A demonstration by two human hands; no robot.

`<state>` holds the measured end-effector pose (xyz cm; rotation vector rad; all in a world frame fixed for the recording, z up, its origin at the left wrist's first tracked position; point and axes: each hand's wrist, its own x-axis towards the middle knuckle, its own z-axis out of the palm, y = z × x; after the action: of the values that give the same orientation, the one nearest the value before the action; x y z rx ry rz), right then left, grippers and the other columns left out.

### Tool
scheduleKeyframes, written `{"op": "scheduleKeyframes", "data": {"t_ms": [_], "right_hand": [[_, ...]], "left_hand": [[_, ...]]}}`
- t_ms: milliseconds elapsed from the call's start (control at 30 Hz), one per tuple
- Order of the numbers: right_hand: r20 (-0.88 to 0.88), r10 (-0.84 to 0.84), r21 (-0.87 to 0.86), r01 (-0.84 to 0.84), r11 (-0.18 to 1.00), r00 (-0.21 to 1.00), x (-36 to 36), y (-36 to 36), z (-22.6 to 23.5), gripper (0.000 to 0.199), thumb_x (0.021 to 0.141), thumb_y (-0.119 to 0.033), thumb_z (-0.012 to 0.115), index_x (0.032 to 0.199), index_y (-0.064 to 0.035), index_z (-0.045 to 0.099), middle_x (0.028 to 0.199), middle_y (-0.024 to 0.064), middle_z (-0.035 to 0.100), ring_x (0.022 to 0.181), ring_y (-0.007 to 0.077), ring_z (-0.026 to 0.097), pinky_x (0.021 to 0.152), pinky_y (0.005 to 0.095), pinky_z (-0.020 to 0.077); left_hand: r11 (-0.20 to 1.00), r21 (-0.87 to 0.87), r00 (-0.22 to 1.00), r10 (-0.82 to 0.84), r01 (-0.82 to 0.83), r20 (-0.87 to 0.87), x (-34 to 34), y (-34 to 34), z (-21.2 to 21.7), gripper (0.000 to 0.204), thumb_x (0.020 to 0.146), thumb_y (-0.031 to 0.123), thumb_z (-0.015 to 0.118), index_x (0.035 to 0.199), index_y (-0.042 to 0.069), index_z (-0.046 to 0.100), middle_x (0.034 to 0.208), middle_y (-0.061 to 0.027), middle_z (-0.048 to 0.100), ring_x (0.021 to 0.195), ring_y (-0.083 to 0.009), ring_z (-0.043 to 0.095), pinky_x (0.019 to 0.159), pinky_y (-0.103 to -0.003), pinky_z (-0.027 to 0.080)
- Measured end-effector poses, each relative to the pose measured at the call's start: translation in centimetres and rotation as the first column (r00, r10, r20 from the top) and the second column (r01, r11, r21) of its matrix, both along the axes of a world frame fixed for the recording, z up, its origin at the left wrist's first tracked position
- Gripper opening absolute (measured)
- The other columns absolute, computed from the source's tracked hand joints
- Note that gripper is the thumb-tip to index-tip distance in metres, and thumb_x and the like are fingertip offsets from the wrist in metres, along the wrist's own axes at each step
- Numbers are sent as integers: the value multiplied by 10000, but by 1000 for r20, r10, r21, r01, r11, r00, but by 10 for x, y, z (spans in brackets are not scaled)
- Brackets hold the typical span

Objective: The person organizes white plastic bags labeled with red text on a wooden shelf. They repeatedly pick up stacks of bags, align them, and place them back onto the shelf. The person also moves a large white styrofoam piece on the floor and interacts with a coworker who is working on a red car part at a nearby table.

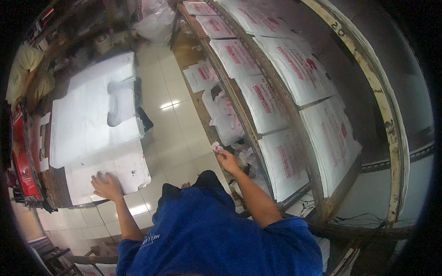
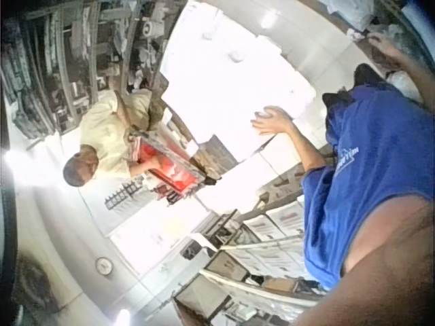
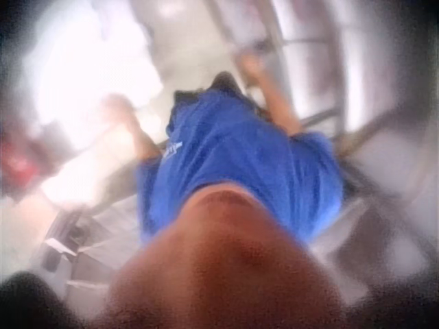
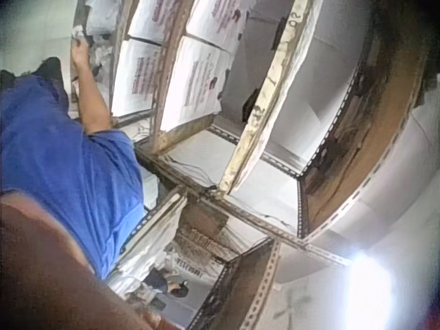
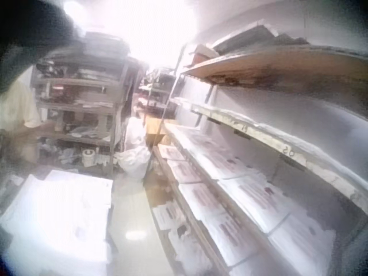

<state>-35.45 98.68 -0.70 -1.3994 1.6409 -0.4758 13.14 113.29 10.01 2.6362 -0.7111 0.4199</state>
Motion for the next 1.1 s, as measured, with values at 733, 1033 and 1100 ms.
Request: {"op": "scheduleKeyframes", "data": {"t_ms": [733, 1033, 1100], "right_hand": [[143, -102, -304, 142, 942, 984, -27, 18, 60, 215, 898, -165, 574, 1053, -18, 598, 869, 7, 608, 818, 117, 558, 742, 282, 469], [-8, -241, -820, 131, 557, 971, -39, -36, 334, 297, 877, -158, 575, 1140, -20, 589, 1031, 140, 645, 946, 244, 626, 838, 325, 467], [-12, -278, -852, 136, 506, 960, -46, -27, 354, 298, 873, -155, 573, 1138, -19, 588, 1039, 148, 638, 949, 268, 623, 833, 339, 466]], "left_hand": [[1000, 7, 1000, -3, 3, -12, 0, 6, 7, 388, 856, 264, 535, 1190, 67, 554, 1367, -163, 435, 1307, -326, 337, 1097, -513, 184], [998, 62, 998, -14, 11, 56, 2, 2, -2, 365, 875, 303, 507, 1174, 100, 558, 1364, -142, 453, 1284, -320, 376, 1054, -528, 243], [997, 74, 999, -9, 6, 47, 4, 3, -6, 368, 877, 313, 508, 1175, 103, 558, 1360, -139, 458, 1281, -321, 380, 1051, -527, 246]]}}
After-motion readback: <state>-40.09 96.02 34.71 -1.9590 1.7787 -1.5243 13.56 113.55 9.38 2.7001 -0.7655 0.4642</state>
